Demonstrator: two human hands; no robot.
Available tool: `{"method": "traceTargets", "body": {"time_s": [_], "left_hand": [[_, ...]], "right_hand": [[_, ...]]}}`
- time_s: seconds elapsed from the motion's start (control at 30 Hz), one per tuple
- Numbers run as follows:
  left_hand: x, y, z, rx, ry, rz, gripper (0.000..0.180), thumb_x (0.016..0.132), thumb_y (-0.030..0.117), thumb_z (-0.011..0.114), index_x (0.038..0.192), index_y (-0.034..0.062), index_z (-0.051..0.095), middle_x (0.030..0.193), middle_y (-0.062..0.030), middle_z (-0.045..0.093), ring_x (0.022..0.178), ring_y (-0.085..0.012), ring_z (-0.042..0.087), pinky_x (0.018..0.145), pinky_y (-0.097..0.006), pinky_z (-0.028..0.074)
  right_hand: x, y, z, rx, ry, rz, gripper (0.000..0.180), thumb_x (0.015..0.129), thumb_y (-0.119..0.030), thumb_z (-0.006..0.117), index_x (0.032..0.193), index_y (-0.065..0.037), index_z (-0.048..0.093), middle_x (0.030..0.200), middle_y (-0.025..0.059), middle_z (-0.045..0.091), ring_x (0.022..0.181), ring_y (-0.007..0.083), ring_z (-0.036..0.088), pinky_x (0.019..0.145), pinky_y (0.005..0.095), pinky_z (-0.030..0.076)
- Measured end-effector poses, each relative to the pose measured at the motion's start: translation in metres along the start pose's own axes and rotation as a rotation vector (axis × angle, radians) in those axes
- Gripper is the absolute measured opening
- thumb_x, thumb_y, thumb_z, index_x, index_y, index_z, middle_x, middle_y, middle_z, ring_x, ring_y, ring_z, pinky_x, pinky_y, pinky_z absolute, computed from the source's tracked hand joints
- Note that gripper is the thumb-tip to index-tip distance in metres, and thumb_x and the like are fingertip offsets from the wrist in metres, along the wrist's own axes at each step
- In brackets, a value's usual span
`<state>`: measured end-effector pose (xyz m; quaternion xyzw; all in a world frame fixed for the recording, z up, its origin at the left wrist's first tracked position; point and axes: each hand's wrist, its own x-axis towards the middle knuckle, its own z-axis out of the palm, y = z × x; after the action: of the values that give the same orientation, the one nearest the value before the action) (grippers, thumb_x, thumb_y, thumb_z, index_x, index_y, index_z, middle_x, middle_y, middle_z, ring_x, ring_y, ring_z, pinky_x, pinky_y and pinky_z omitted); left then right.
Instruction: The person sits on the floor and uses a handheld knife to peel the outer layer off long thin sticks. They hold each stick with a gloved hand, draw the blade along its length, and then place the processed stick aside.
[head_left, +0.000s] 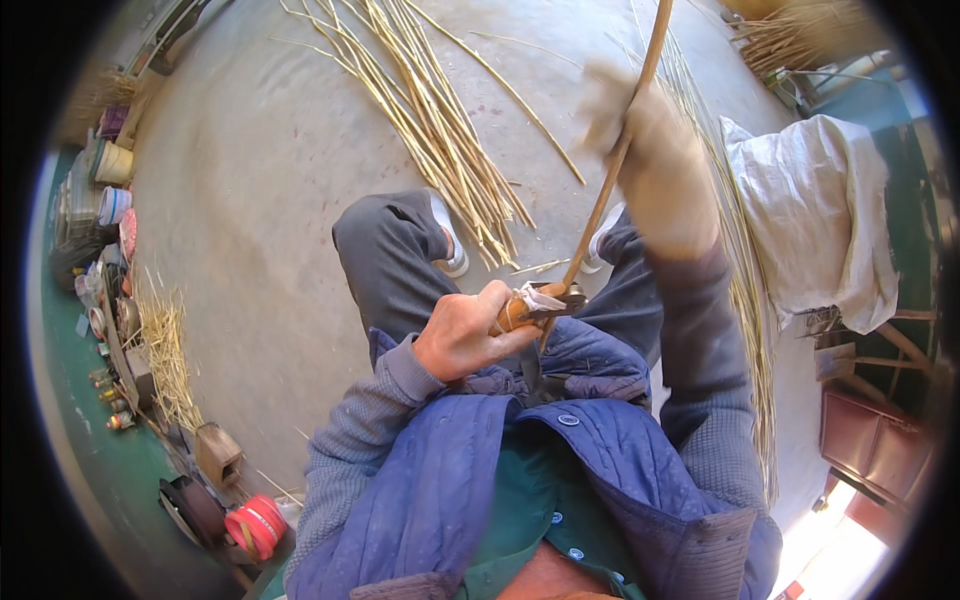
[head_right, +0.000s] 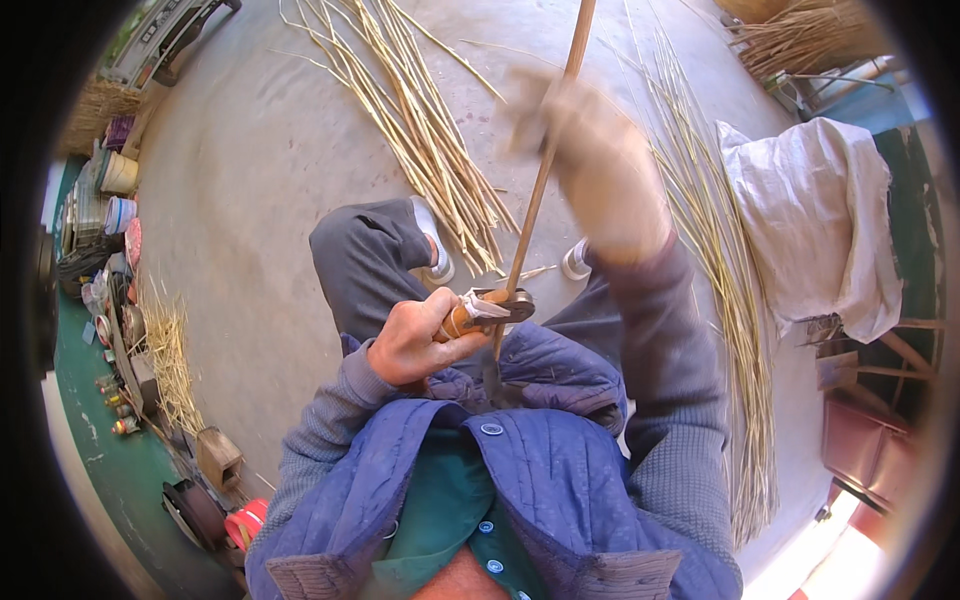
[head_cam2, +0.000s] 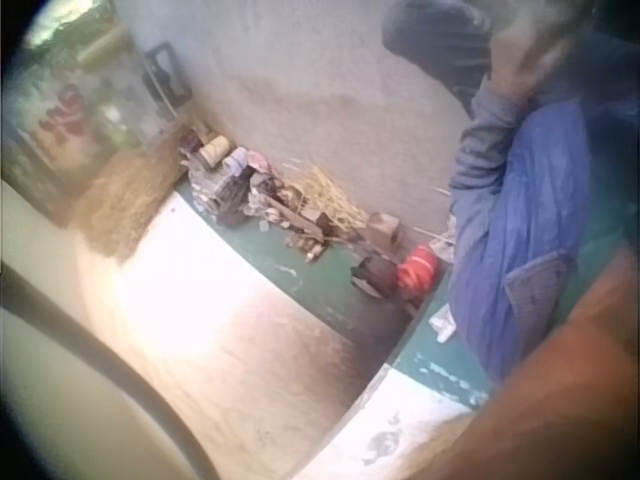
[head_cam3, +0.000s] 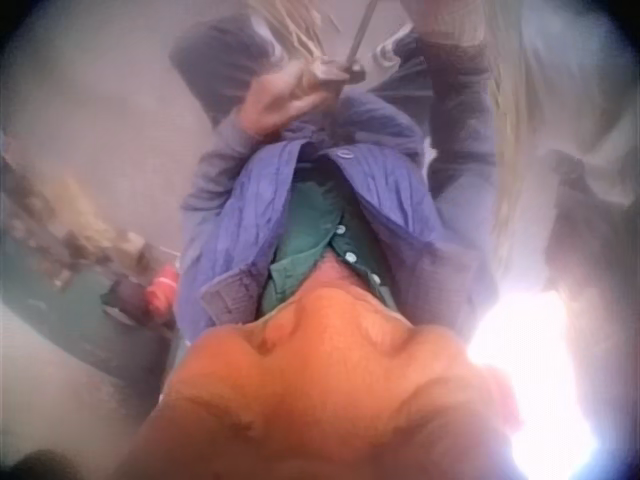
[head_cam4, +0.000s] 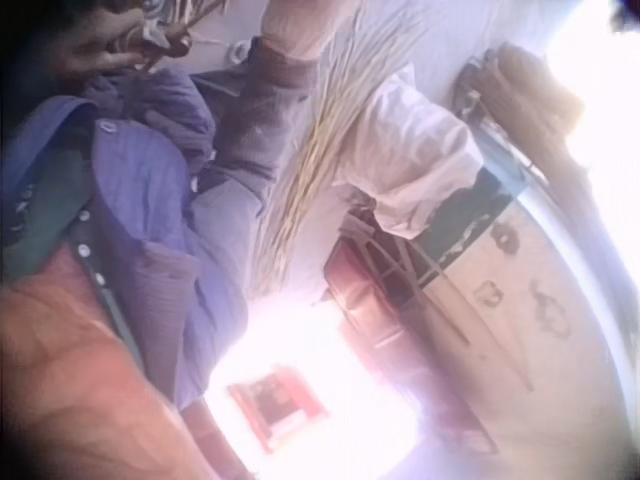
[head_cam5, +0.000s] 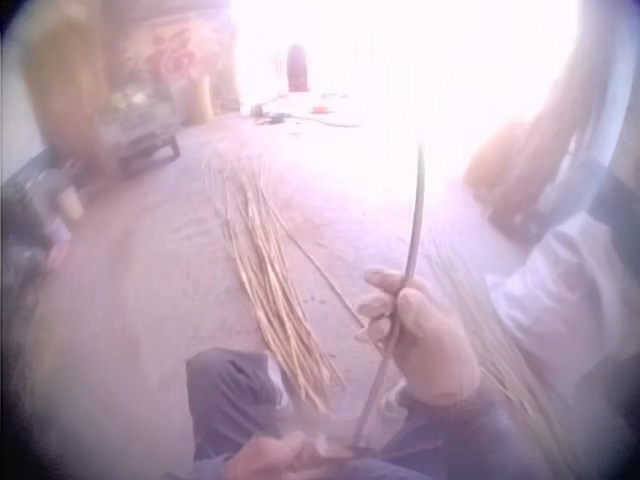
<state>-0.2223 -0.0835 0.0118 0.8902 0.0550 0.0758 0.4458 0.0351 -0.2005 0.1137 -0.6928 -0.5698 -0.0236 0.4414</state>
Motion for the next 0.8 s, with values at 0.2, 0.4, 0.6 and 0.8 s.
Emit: {"method": "traceTargets", "body": {"time_s": [0.2, 0.4, 0.6, 0.8], "left_hand": [[0.005, -0.002, -0.012, -0.083, 0.069, 0.011, 0.039, 0.085, 0.026, 0.089, 0.099, 0.0018, 0.062, 0.074, -0.0226, 0.067, 0.065, -0.0376, 0.071, 0.06, -0.042, 0.055], [0.061, 0.011, -0.052, -0.226, 0.032, -0.058, 0.038, 0.088, 0.018, 0.088, 0.113, -0.0025, 0.068, 0.079, -0.0147, 0.069, 0.065, -0.018, 0.066, 0.063, -0.033, 0.055], [0.095, 0.018, -0.058, -0.519, 0.111, -0.196, 0.038, 0.094, 0.019, 0.083, 0.12, -0.0032, 0.066, 0.081, -0.0014, 0.067, 0.064, -0.0051, 0.06, 0.055, -0.026, 0.051], [0.133, 0.034, -0.043, -0.693, 0.148, -0.161, 0.022, 0.104, 0.015, 0.072, 0.116, -0.0009, 0.061, 0.076, -0.0011, 0.064, 0.056, -0.0061, 0.057, 0.05, -0.022, 0.047]], "right_hand": [[0.077, 0.054, -0.019, 1.221, 0.357, 0.331, 0.043, 0.115, -0.042, 0.049, 0.122, -0.002, 0.062, 0.066, -0.0063, 0.045, 0.052, 0.008, 0.04, 0.047, 0.0242, 0.034], [0.051, 0.003, 0.024, 1.259, 0.358, 0.483, 0.049, 0.117, -0.041, 0.044, 0.117, 0.001, 0.068, 0.069, -0.0011, 0.056, 0.055, 0.011, 0.049, 0.052, 0.0287, 0.046], [-0.005, 0.01, 0.016, 0.244, 0.253, 0.308, 0.033, 0.108, -0.003, 0.054, 0.14, -0.005, 0.062, 0.112, 0.0102, 0.068, 0.09, 0.018, 0.072, 0.079, 0.0306, 0.063], [-0.063, -0.034, 0.071, 0.701, 0.223, 0.809, 0.037, 0.114, -0.03, 0.057, 0.135, -0.001, 0.062, 0.085, 0.0038, 0.071, 0.074, 0.0089, 0.066, 0.067, 0.0267, 0.055]]}}
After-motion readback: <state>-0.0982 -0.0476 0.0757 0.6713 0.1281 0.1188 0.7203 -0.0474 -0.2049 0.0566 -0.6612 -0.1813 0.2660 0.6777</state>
